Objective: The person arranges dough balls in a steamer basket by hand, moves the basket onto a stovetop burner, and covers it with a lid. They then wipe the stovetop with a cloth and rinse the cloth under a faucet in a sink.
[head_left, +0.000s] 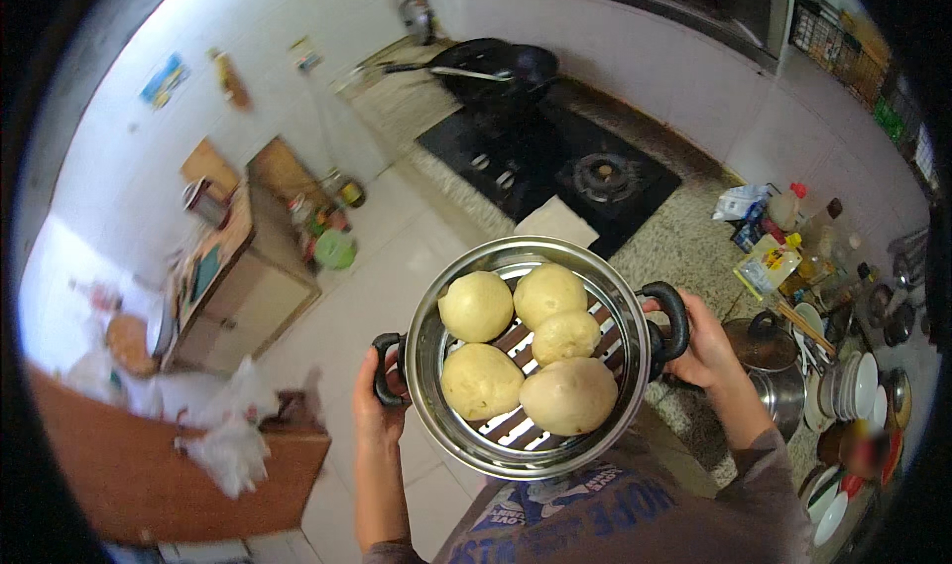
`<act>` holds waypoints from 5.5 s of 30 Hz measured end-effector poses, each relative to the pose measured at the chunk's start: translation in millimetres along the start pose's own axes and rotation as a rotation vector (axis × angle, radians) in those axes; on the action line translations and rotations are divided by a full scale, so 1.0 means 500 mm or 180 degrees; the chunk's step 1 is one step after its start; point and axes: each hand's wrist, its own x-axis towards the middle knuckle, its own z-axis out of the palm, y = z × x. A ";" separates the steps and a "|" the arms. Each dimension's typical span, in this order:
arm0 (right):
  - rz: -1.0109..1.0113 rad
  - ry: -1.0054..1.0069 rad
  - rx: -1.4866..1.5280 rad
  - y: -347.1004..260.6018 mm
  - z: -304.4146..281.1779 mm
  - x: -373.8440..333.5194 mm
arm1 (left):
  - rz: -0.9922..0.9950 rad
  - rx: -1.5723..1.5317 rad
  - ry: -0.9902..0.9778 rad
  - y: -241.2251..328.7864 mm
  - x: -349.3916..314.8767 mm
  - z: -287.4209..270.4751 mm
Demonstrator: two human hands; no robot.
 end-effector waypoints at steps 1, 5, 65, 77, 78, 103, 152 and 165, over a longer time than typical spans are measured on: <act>-0.0117 0.0184 0.0037 -0.007 0.011 0.019 | -0.0098 -0.0003 -0.0162 0.016 0.065 0.012; -0.0597 0.0734 0.0188 -0.051 0.024 0.106 | -0.0310 0.0361 -0.0660 0.076 0.295 0.122; -0.2261 0.3586 -0.0877 0.078 0.096 0.662 | -0.0969 0.2711 -0.3869 -0.154 1.049 0.378; -0.0737 0.1745 -0.4001 0.059 0.247 0.877 | -0.0309 0.1192 -0.2962 -0.224 0.996 0.306; -0.0542 0.1699 -0.4084 0.060 0.244 0.887 | -0.0049 0.1402 -0.2868 -0.216 0.992 0.308; -0.0148 0.1653 -0.4306 0.080 0.235 0.813 | -0.1135 0.1424 -0.2455 -0.192 0.960 0.328; 0.0705 0.1443 -0.4513 0.094 0.262 0.834 | -0.0841 0.1396 -0.2690 -0.200 0.971 0.320; 0.0649 0.1676 -0.4353 0.096 0.266 0.801 | 0.2830 0.3261 -0.3281 -0.144 1.007 0.341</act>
